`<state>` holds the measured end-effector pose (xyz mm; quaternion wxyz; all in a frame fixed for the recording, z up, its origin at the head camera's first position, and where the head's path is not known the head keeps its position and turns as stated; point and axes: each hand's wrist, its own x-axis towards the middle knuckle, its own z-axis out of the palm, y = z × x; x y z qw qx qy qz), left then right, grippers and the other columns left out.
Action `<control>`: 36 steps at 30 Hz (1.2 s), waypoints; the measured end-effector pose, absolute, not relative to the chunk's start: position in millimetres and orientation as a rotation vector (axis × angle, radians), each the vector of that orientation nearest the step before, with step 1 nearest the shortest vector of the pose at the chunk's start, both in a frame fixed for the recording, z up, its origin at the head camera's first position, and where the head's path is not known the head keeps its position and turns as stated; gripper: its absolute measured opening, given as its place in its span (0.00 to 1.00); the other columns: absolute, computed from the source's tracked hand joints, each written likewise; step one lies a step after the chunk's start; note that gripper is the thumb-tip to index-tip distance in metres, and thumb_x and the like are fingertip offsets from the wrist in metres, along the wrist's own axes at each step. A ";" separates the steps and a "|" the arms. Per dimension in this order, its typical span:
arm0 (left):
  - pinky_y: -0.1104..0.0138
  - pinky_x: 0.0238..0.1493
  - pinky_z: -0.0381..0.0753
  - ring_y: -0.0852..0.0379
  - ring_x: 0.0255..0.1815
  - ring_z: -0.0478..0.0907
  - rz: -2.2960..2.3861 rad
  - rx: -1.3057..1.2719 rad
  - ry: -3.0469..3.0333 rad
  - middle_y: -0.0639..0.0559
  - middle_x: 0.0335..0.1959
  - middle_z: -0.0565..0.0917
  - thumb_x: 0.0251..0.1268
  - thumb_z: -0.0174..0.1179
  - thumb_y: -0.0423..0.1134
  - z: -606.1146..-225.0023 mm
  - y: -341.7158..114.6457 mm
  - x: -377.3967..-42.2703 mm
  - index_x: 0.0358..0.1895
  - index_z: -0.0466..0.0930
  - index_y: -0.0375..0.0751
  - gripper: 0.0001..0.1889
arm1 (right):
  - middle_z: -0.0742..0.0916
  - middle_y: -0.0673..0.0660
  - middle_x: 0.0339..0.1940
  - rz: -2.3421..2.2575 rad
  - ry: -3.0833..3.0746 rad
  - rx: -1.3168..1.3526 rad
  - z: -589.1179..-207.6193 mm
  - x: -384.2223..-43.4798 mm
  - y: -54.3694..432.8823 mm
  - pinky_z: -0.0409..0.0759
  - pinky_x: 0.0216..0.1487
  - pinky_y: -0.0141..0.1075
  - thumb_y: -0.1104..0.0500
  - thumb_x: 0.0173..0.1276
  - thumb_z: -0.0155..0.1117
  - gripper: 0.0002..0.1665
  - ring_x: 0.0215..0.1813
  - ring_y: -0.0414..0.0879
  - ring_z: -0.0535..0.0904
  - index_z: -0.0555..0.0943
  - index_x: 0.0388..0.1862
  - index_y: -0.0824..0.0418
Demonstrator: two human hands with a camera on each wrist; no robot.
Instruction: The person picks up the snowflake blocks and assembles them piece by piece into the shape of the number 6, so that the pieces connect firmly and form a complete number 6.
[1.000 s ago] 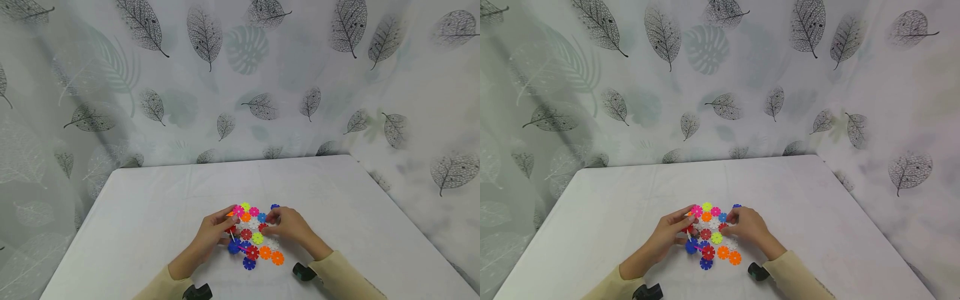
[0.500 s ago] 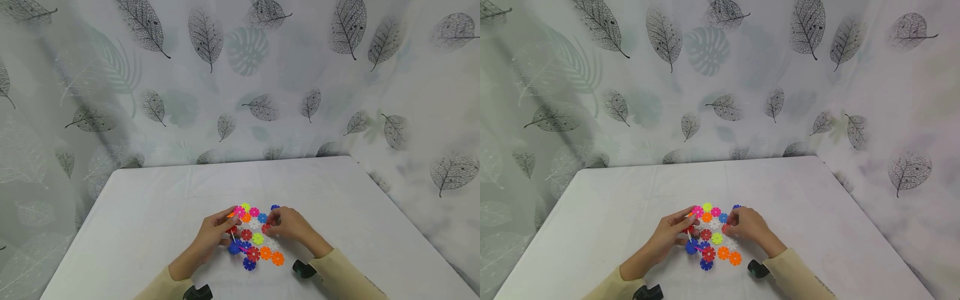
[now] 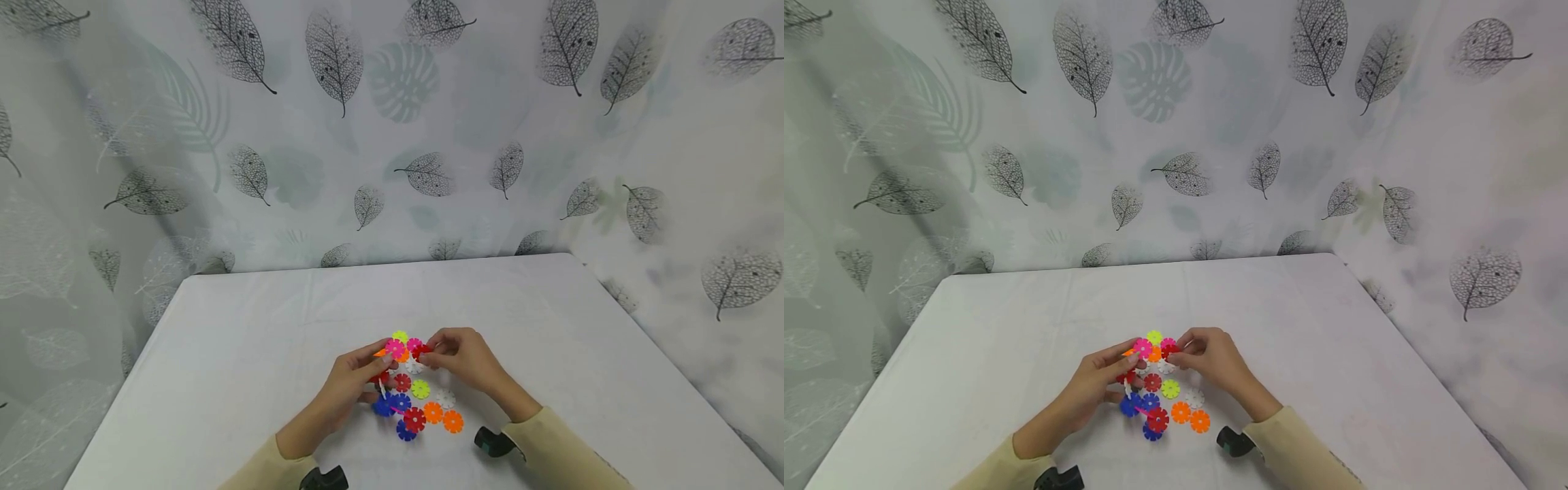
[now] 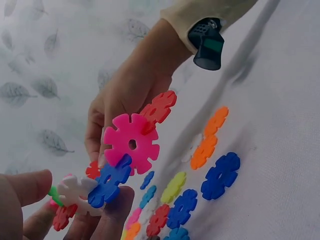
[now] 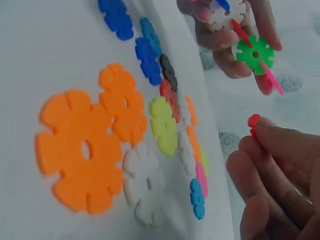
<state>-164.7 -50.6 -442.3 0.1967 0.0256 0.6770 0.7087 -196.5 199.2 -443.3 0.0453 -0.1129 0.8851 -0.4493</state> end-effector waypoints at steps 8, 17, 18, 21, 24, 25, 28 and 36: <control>0.67 0.32 0.84 0.49 0.44 0.87 2.005 0.106 1.844 0.41 0.55 0.85 0.73 0.61 0.51 -444.1 -50.3 -166.5 0.75 0.69 0.44 0.31 | 0.90 0.48 0.32 -1.533 2.616 -0.425 -437.5 -193.5 194.8 0.86 0.39 0.44 0.50 0.65 0.75 0.13 0.37 0.51 0.88 0.86 0.42 0.56; 0.68 0.30 0.82 0.50 0.43 0.87 1.995 0.111 1.841 0.42 0.54 0.85 0.73 0.61 0.52 -444.6 -49.7 -165.5 0.74 0.69 0.44 0.32 | 0.90 0.47 0.33 -1.545 2.641 -0.480 -436.2 -191.9 193.1 0.84 0.35 0.39 0.50 0.66 0.74 0.10 0.38 0.51 0.87 0.87 0.41 0.53; 0.68 0.29 0.82 0.50 0.42 0.87 1.993 0.107 1.843 0.42 0.54 0.86 0.73 0.61 0.53 -444.7 -49.7 -165.4 0.74 0.70 0.44 0.32 | 0.89 0.46 0.34 -1.542 2.650 -0.497 -436.0 -191.5 192.8 0.84 0.35 0.38 0.50 0.66 0.74 0.10 0.37 0.51 0.87 0.87 0.41 0.53; 0.68 0.28 0.81 0.51 0.41 0.87 1.984 0.100 1.853 0.43 0.55 0.86 0.72 0.61 0.54 -444.4 -49.3 -164.9 0.74 0.70 0.43 0.32 | 0.89 0.44 0.35 -1.519 2.696 -0.556 -436.1 -190.5 191.8 0.84 0.35 0.37 0.51 0.66 0.74 0.08 0.37 0.48 0.87 0.87 0.41 0.51; 0.68 0.27 0.80 0.52 0.41 0.87 1.983 0.104 1.851 0.42 0.56 0.85 0.72 0.61 0.54 -444.5 -48.9 -164.6 0.74 0.70 0.43 0.32 | 0.89 0.40 0.35 -1.466 2.773 -0.615 -436.7 -189.4 190.7 0.84 0.36 0.36 0.52 0.65 0.75 0.06 0.37 0.42 0.86 0.88 0.40 0.47; 0.68 0.27 0.80 0.52 0.41 0.87 1.983 0.107 1.851 0.41 0.55 0.85 0.72 0.61 0.54 -444.6 -48.8 -164.5 0.74 0.71 0.43 0.32 | 0.89 0.39 0.35 -1.445 2.799 -0.630 -436.9 -189.2 190.4 0.84 0.36 0.36 0.52 0.65 0.75 0.05 0.37 0.40 0.85 0.88 0.39 0.46; 0.69 0.26 0.80 0.52 0.41 0.88 1.986 0.120 1.855 0.41 0.54 0.85 0.72 0.61 0.53 -445.1 -48.7 -164.4 0.73 0.71 0.43 0.31 | 0.88 0.34 0.35 -1.387 2.877 -0.680 -436.6 -188.4 189.6 0.83 0.36 0.34 0.52 0.65 0.75 0.05 0.37 0.34 0.83 0.88 0.39 0.43; 0.69 0.26 0.82 0.53 0.38 0.87 2.008 0.148 1.863 0.39 0.49 0.87 0.71 0.63 0.51 -445.9 -50.2 -164.6 0.71 0.74 0.42 0.29 | 0.88 0.37 0.32 -1.309 3.030 -0.936 -432.7 -186.3 185.3 0.79 0.28 0.30 0.55 0.63 0.77 0.04 0.31 0.32 0.79 0.90 0.36 0.49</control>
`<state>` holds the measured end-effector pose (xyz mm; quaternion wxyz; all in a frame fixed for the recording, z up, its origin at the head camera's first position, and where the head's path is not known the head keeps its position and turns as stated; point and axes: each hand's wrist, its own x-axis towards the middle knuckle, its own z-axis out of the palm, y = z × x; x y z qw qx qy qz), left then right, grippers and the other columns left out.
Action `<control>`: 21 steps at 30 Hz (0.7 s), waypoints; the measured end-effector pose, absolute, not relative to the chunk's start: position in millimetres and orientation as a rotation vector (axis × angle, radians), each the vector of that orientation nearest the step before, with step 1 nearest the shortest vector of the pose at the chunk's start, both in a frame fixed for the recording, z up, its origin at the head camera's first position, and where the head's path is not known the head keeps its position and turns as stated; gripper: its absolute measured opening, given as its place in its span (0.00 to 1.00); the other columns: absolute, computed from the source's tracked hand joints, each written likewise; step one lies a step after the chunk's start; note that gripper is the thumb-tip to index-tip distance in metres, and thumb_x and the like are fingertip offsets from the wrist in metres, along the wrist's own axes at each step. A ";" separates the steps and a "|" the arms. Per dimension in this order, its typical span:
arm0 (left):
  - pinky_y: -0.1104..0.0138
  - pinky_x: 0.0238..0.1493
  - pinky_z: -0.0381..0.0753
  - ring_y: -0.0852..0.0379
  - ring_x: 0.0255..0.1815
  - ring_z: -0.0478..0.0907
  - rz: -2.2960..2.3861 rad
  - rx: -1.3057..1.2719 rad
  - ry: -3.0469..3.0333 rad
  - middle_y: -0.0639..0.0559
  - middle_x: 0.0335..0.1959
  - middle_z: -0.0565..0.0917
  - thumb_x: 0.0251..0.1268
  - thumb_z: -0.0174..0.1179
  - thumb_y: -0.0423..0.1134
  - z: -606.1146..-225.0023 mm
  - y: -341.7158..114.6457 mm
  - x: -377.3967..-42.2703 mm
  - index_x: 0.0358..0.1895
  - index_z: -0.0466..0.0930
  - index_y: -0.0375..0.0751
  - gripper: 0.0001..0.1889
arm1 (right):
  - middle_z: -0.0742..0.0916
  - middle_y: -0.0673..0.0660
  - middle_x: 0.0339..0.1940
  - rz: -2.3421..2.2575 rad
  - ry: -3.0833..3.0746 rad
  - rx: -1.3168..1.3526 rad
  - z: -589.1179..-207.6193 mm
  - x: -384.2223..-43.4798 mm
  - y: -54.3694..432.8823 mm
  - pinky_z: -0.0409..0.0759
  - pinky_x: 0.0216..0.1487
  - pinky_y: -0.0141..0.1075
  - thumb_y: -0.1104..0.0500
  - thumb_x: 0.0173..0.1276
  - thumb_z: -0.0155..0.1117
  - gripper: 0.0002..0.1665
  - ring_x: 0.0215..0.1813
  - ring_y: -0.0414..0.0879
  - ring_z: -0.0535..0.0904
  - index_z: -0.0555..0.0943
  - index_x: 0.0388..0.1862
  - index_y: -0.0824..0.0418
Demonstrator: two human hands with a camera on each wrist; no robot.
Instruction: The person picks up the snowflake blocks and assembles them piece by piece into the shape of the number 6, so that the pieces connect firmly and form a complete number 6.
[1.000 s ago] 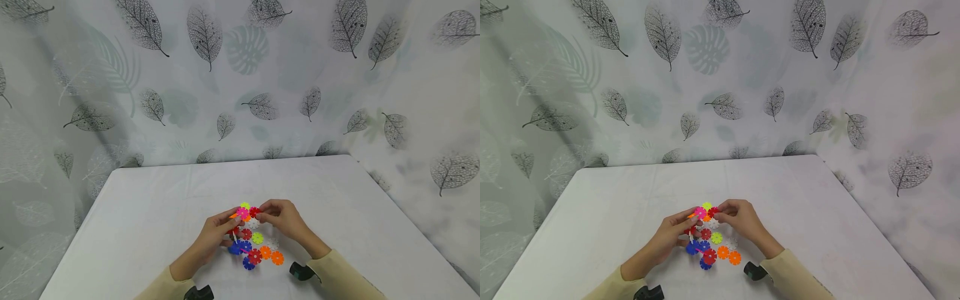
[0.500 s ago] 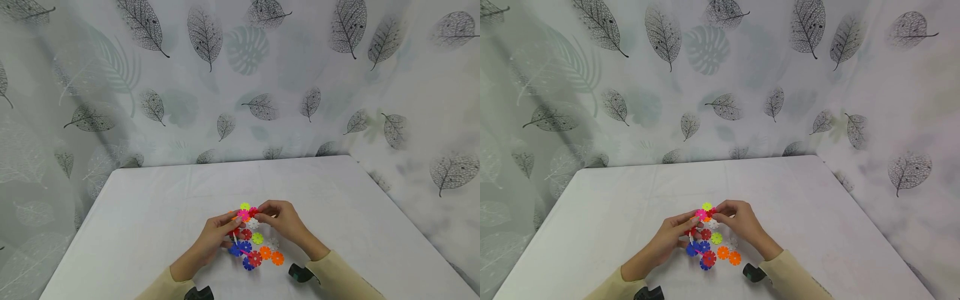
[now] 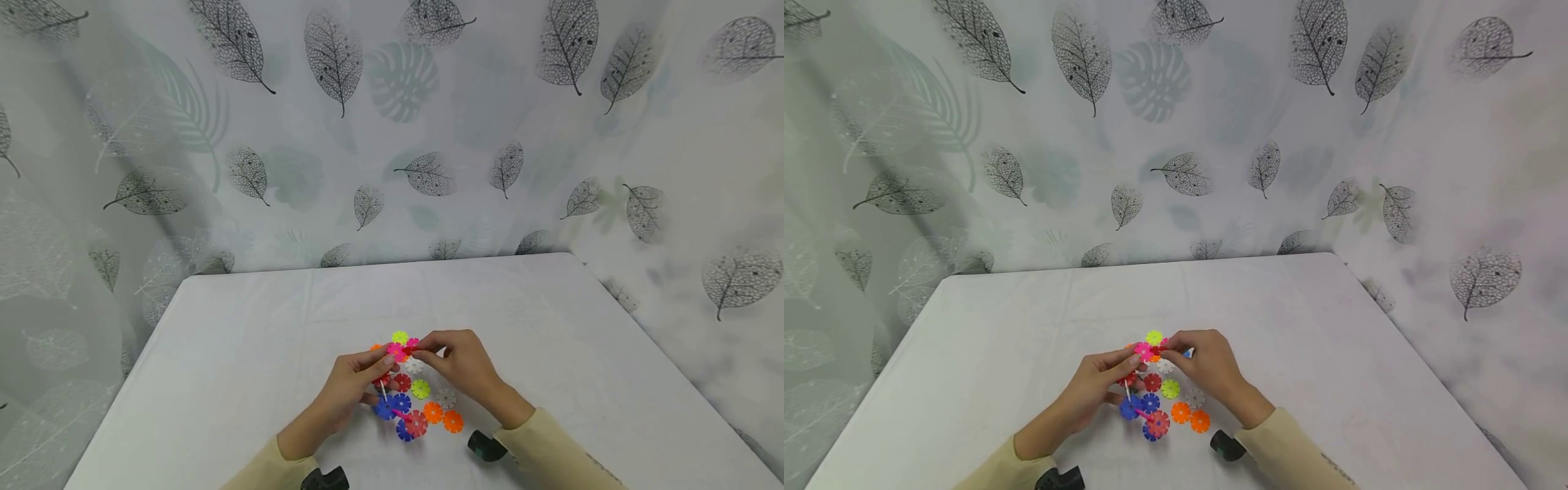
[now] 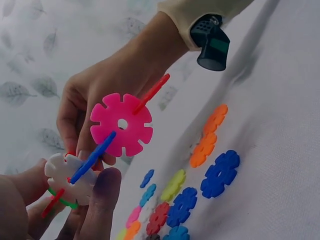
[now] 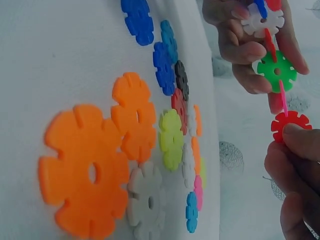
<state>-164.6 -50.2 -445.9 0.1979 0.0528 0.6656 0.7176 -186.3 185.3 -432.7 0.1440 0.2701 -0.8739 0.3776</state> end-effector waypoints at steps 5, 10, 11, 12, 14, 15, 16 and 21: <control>0.71 0.26 0.81 0.54 0.38 0.88 2.020 0.159 1.838 0.39 0.49 0.87 0.72 0.63 0.50 -447.0 -53.2 -165.3 0.71 0.73 0.40 0.30 | 0.89 0.39 0.32 1.071 -2.487 0.809 -434.0 -186.1 181.7 0.77 0.26 0.29 0.58 0.63 0.77 0.04 0.27 0.32 0.76 0.90 0.36 0.53; 0.73 0.24 0.78 0.56 0.36 0.87 2.021 0.180 1.805 0.37 0.48 0.87 0.73 0.62 0.50 -449.5 -54.2 -166.5 0.68 0.77 0.37 0.27 | 0.89 0.39 0.33 1.143 -2.499 0.807 -440.4 -188.3 182.4 0.80 0.29 0.31 0.59 0.63 0.76 0.05 0.29 0.33 0.78 0.90 0.38 0.52; 0.73 0.24 0.77 0.57 0.36 0.86 2.019 0.186 1.804 0.36 0.47 0.87 0.73 0.62 0.50 -449.9 -54.3 -166.9 0.66 0.78 0.37 0.26 | 0.89 0.39 0.33 1.168 -2.499 0.811 -441.9 -189.0 183.0 0.81 0.30 0.31 0.59 0.63 0.76 0.05 0.30 0.33 0.79 0.90 0.38 0.51; 0.73 0.24 0.78 0.57 0.36 0.86 2.015 0.190 1.805 0.36 0.47 0.87 0.73 0.62 0.50 -449.8 -54.3 -167.2 0.64 0.80 0.37 0.25 | 0.89 0.40 0.34 1.190 -2.499 0.817 -443.6 -189.8 183.7 0.82 0.31 0.32 0.59 0.64 0.76 0.05 0.30 0.33 0.80 0.90 0.38 0.51; 0.73 0.24 0.78 0.57 0.36 0.86 2.000 0.199 1.815 0.36 0.47 0.86 0.73 0.62 0.51 -449.9 -54.5 -167.5 0.62 0.82 0.37 0.24 | 0.89 0.40 0.34 1.228 -2.492 0.839 -446.3 -191.3 185.0 0.83 0.32 0.33 0.59 0.64 0.75 0.05 0.31 0.34 0.81 0.90 0.38 0.51; 0.73 0.24 0.78 0.57 0.36 0.86 1.993 0.201 1.820 0.36 0.47 0.86 0.72 0.62 0.51 -449.9 -54.6 -167.5 0.61 0.82 0.37 0.24 | 0.89 0.40 0.34 1.235 -2.486 0.849 -447.2 -191.9 185.5 0.83 0.32 0.33 0.59 0.64 0.75 0.04 0.31 0.34 0.81 0.90 0.38 0.51; 0.72 0.24 0.78 0.57 0.36 0.86 1.986 0.201 1.823 0.36 0.47 0.86 0.72 0.62 0.51 -449.9 -54.7 -167.5 0.62 0.82 0.38 0.24 | 0.89 0.40 0.34 1.245 -2.477 0.864 -447.9 -192.5 185.9 0.83 0.31 0.34 0.59 0.64 0.75 0.04 0.30 0.35 0.80 0.90 0.38 0.51; 0.71 0.25 0.80 0.55 0.37 0.87 1.976 0.213 1.833 0.37 0.48 0.86 0.72 0.62 0.52 -449.6 -55.2 -167.5 0.66 0.79 0.39 0.27 | 0.89 0.40 0.33 1.257 -2.427 0.914 -448.0 -194.8 187.0 0.82 0.29 0.34 0.59 0.64 0.75 0.05 0.29 0.35 0.80 0.90 0.38 0.51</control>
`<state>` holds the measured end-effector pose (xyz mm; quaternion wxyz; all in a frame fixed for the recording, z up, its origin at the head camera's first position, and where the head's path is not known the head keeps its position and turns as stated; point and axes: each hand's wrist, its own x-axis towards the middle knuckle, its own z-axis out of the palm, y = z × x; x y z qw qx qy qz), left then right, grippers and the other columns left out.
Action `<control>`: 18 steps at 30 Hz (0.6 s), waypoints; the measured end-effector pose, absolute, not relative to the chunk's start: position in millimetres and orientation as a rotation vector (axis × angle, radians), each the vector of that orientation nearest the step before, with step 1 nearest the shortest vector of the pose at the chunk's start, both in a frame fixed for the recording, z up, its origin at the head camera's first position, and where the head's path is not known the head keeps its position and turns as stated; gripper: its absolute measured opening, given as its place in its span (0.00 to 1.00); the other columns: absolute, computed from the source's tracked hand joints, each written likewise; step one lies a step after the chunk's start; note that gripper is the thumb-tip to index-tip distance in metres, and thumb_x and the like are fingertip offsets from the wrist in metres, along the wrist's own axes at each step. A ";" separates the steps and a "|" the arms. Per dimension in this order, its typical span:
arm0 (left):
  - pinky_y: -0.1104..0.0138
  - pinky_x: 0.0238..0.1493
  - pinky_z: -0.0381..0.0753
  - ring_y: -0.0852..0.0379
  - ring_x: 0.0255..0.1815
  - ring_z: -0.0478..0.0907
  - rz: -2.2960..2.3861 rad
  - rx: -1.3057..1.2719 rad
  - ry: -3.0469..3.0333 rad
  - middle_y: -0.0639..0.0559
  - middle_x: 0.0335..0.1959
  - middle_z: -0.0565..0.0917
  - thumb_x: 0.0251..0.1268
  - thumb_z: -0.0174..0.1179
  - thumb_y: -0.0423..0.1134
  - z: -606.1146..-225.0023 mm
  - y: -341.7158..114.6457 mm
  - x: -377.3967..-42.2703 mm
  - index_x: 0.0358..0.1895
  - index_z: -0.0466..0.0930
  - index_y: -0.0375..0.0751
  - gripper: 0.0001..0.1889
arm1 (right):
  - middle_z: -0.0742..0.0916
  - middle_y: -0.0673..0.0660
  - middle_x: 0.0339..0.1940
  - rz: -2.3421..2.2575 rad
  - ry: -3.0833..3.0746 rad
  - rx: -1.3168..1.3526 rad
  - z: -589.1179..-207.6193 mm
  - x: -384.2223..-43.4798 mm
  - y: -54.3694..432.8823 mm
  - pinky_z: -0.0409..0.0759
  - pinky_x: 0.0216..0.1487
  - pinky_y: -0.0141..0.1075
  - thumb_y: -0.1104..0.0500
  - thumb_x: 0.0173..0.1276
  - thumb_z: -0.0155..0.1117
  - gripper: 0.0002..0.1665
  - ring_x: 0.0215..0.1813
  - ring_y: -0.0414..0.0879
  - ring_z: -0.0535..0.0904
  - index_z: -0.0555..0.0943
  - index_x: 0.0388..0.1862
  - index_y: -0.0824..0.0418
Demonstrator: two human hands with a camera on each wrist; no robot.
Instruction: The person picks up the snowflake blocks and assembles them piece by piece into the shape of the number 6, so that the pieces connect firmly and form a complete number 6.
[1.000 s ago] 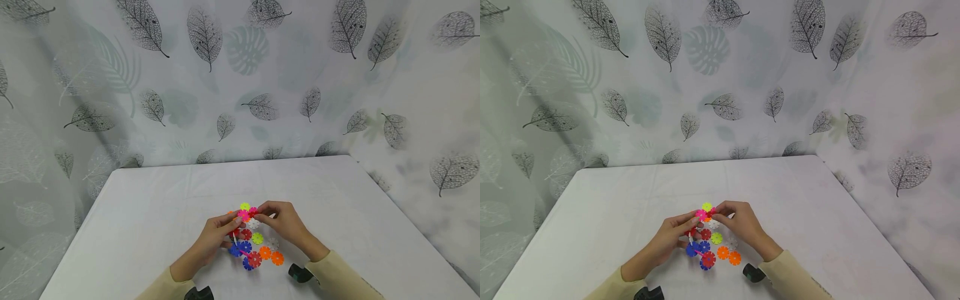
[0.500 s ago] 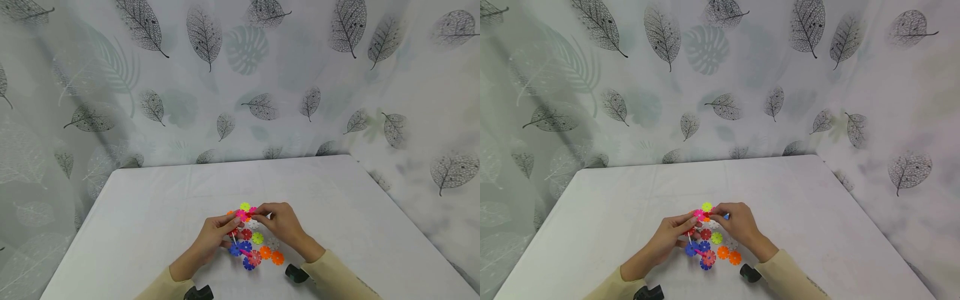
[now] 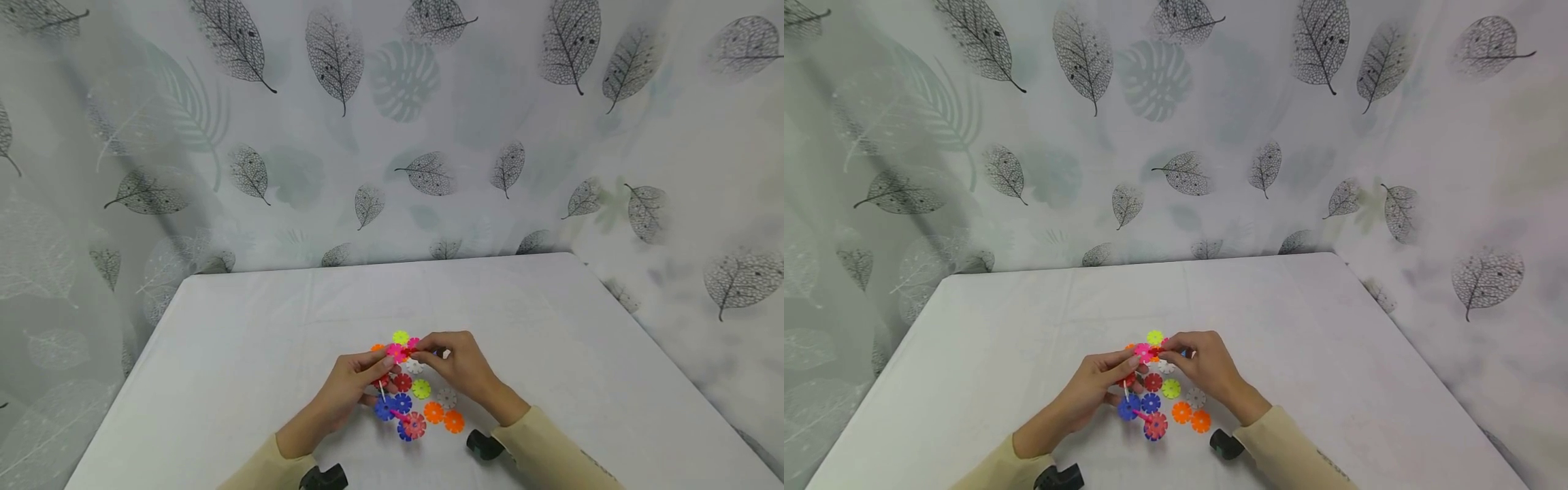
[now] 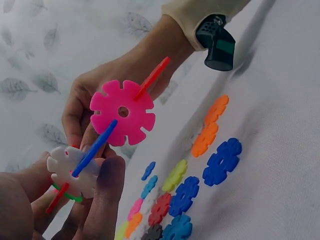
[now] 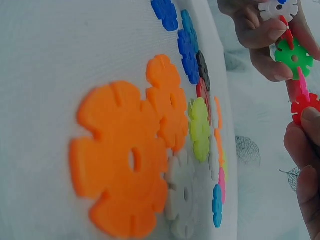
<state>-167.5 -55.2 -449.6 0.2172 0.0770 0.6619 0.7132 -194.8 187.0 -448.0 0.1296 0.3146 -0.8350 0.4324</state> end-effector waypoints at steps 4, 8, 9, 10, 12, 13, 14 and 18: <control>0.69 0.27 0.81 0.53 0.40 0.87 1.960 0.217 1.838 0.37 0.49 0.86 0.72 0.62 0.52 -447.7 -54.8 -167.9 0.70 0.75 0.39 0.29 | 0.89 0.42 0.34 1.255 -2.399 0.917 -447.2 -194.4 187.5 0.82 0.31 0.33 0.61 0.63 0.76 0.06 0.30 0.35 0.80 0.90 0.38 0.52; 0.64 0.31 0.84 0.50 0.42 0.87 1.917 0.235 1.851 0.38 0.50 0.86 0.73 0.61 0.50 -444.7 -54.5 -166.3 0.73 0.69 0.38 0.32 | 0.90 0.42 0.36 1.261 -2.400 0.920 -447.0 -193.2 186.8 0.83 0.33 0.33 0.60 0.63 0.76 0.08 0.32 0.35 0.82 0.91 0.41 0.53; 0.62 0.32 0.85 0.50 0.42 0.87 1.906 0.245 1.854 0.38 0.51 0.86 0.74 0.61 0.50 -443.8 -54.6 -165.9 0.74 0.68 0.36 0.32 | 0.90 0.41 0.36 1.265 -2.403 0.922 -447.0 -192.9 186.7 0.83 0.33 0.33 0.60 0.63 0.76 0.08 0.33 0.35 0.82 0.91 0.42 0.53; 0.60 0.33 0.86 0.50 0.42 0.86 1.894 0.256 1.858 0.38 0.51 0.86 0.74 0.60 0.49 -442.9 -54.8 -165.3 0.74 0.66 0.35 0.33 | 0.90 0.40 0.36 1.265 -2.401 0.928 -447.0 -192.5 186.6 0.84 0.33 0.33 0.60 0.63 0.76 0.08 0.33 0.35 0.83 0.91 0.42 0.53; 0.57 0.35 0.86 0.49 0.43 0.86 1.874 0.273 1.866 0.38 0.50 0.86 0.75 0.60 0.48 -441.3 -54.9 -164.7 0.75 0.64 0.32 0.33 | 0.89 0.40 0.37 1.267 -2.395 0.940 -447.2 -191.7 186.6 0.84 0.34 0.33 0.61 0.62 0.76 0.09 0.34 0.35 0.83 0.91 0.42 0.53; 0.57 0.36 0.86 0.49 0.43 0.86 1.860 0.281 1.873 0.38 0.50 0.86 0.75 0.59 0.48 -440.9 -55.1 -164.9 0.74 0.64 0.32 0.33 | 0.89 0.40 0.37 1.266 -2.392 0.944 -447.4 -191.3 186.8 0.84 0.34 0.33 0.62 0.62 0.77 0.09 0.35 0.35 0.83 0.91 0.42 0.53; 0.56 0.37 0.86 0.48 0.43 0.85 1.846 0.287 1.877 0.38 0.49 0.86 0.75 0.59 0.48 -441.0 -55.4 -165.4 0.73 0.65 0.32 0.32 | 0.89 0.40 0.37 1.266 -2.388 0.948 -447.6 -190.8 186.9 0.84 0.34 0.33 0.62 0.61 0.77 0.10 0.35 0.35 0.83 0.91 0.41 0.53; 0.57 0.39 0.86 0.48 0.43 0.85 1.800 0.298 1.895 0.38 0.47 0.87 0.75 0.58 0.49 -442.5 -56.0 -167.5 0.70 0.70 0.34 0.29 | 0.88 0.39 0.37 1.249 -2.381 0.950 -448.3 -189.3 187.0 0.83 0.33 0.33 0.64 0.60 0.78 0.11 0.37 0.36 0.82 0.91 0.41 0.52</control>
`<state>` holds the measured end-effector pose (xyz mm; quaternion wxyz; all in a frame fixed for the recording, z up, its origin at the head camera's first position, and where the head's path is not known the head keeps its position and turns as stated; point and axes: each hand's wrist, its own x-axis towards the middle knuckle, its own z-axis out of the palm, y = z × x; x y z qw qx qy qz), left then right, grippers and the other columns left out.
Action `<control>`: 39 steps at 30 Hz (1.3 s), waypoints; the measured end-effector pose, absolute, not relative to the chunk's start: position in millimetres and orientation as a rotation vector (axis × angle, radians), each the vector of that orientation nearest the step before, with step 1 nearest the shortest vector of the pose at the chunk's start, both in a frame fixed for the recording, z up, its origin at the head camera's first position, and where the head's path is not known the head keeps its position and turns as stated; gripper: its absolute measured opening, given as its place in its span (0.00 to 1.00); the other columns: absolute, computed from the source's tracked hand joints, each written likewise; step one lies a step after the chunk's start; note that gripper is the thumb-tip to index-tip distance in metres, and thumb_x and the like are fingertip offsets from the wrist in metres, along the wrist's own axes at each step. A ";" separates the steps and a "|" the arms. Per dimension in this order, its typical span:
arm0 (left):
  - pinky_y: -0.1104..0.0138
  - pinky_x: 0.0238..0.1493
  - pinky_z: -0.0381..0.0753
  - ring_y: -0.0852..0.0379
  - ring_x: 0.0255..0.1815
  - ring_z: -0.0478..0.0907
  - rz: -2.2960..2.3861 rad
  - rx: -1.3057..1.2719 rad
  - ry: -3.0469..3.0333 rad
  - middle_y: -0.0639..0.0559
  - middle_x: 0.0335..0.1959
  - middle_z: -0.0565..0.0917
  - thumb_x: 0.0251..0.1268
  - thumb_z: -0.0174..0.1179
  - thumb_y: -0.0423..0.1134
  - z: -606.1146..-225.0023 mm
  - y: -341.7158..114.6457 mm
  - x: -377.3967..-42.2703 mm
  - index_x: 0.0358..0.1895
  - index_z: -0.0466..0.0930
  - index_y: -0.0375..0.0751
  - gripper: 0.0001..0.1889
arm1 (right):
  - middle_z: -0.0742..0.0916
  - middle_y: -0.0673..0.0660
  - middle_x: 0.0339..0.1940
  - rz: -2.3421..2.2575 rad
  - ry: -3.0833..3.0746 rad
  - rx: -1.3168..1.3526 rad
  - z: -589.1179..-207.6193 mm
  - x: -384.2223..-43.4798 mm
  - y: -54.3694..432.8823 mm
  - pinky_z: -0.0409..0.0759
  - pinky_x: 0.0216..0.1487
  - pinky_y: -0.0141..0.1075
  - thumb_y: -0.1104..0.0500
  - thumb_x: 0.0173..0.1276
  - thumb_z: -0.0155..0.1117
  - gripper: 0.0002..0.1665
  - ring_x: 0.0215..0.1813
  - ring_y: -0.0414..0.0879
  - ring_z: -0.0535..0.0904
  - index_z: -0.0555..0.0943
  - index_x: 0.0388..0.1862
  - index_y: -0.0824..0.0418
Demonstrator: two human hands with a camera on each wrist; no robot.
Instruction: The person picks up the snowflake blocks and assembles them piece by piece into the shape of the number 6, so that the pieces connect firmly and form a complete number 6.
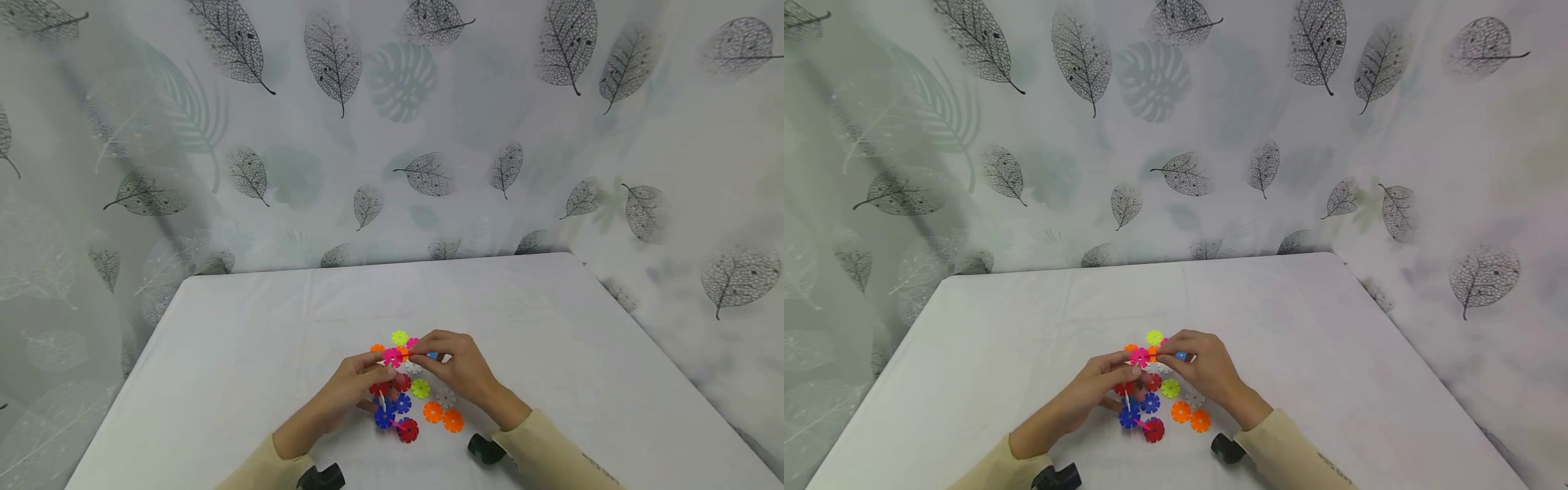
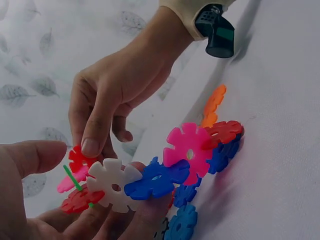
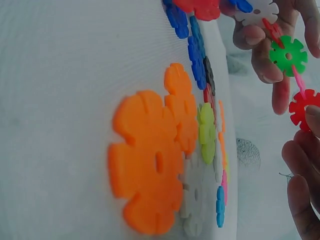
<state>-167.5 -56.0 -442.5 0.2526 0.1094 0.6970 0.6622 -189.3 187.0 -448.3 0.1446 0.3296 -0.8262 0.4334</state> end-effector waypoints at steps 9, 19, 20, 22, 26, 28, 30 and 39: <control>0.59 0.43 0.86 0.48 0.43 0.86 1.717 0.401 2.052 0.41 0.45 0.88 0.75 0.60 0.49 -443.3 -58.3 -170.7 0.67 0.74 0.32 0.27 | 0.88 0.41 0.36 1.216 -2.365 0.967 -449.3 -188.9 185.2 0.83 0.33 0.32 0.67 0.57 0.79 0.13 0.37 0.36 0.82 0.91 0.40 0.55; 0.60 0.44 0.87 0.43 0.46 0.86 1.830 0.361 2.011 0.37 0.45 0.88 0.72 0.63 0.41 -447.2 -62.3 -172.0 0.57 0.83 0.32 0.18 | 0.89 0.41 0.40 1.147 -2.450 0.994 -448.3 -187.8 184.4 0.84 0.37 0.35 0.65 0.62 0.77 0.13 0.40 0.35 0.82 0.90 0.45 0.55; 0.60 0.45 0.87 0.44 0.46 0.86 1.843 0.328 1.983 0.37 0.46 0.88 0.72 0.63 0.41 -447.8 -62.4 -172.5 0.57 0.83 0.32 0.18 | 0.89 0.42 0.41 1.158 -2.455 0.991 -448.3 -188.1 185.0 0.85 0.39 0.36 0.66 0.62 0.76 0.14 0.41 0.35 0.82 0.90 0.47 0.56; 0.59 0.45 0.87 0.45 0.47 0.86 1.863 0.270 1.928 0.37 0.47 0.87 0.71 0.64 0.42 -449.2 -62.7 -173.7 0.57 0.82 0.32 0.19 | 0.89 0.45 0.44 1.176 -2.467 0.965 -447.9 -189.0 186.4 0.85 0.41 0.39 0.66 0.64 0.74 0.16 0.44 0.37 0.83 0.88 0.50 0.56; 0.58 0.46 0.86 0.46 0.45 0.87 1.880 0.190 1.837 0.37 0.47 0.87 0.70 0.66 0.43 -449.7 -63.9 -175.6 0.56 0.83 0.31 0.20 | 0.88 0.47 0.50 1.212 -2.480 0.823 -446.0 -192.5 189.1 0.86 0.45 0.41 0.66 0.67 0.72 0.19 0.49 0.39 0.83 0.86 0.55 0.54; 0.58 0.46 0.86 0.46 0.45 0.87 1.874 0.173 1.804 0.37 0.46 0.88 0.70 0.65 0.42 -449.5 -64.6 -175.7 0.54 0.84 0.31 0.18 | 0.87 0.47 0.52 1.224 -2.490 0.725 -444.3 -194.7 190.3 0.86 0.45 0.41 0.65 0.68 0.70 0.20 0.51 0.40 0.83 0.85 0.58 0.53; 0.60 0.46 0.86 0.46 0.45 0.87 1.855 0.165 1.791 0.38 0.46 0.88 0.71 0.64 0.42 -449.8 -64.7 -175.3 0.52 0.85 0.32 0.16 | 0.86 0.47 0.54 1.235 -2.504 0.624 -443.2 -197.3 191.8 0.85 0.46 0.40 0.64 0.70 0.69 0.21 0.51 0.41 0.83 0.84 0.60 0.53; 0.61 0.41 0.86 0.48 0.45 0.86 1.825 0.130 1.778 0.41 0.44 0.89 0.71 0.64 0.41 -451.8 -62.7 -174.4 0.50 0.87 0.35 0.14 | 0.84 0.56 0.51 1.231 -2.636 0.298 -444.4 -205.9 198.3 0.84 0.48 0.44 0.60 0.71 0.69 0.25 0.48 0.49 0.81 0.80 0.66 0.58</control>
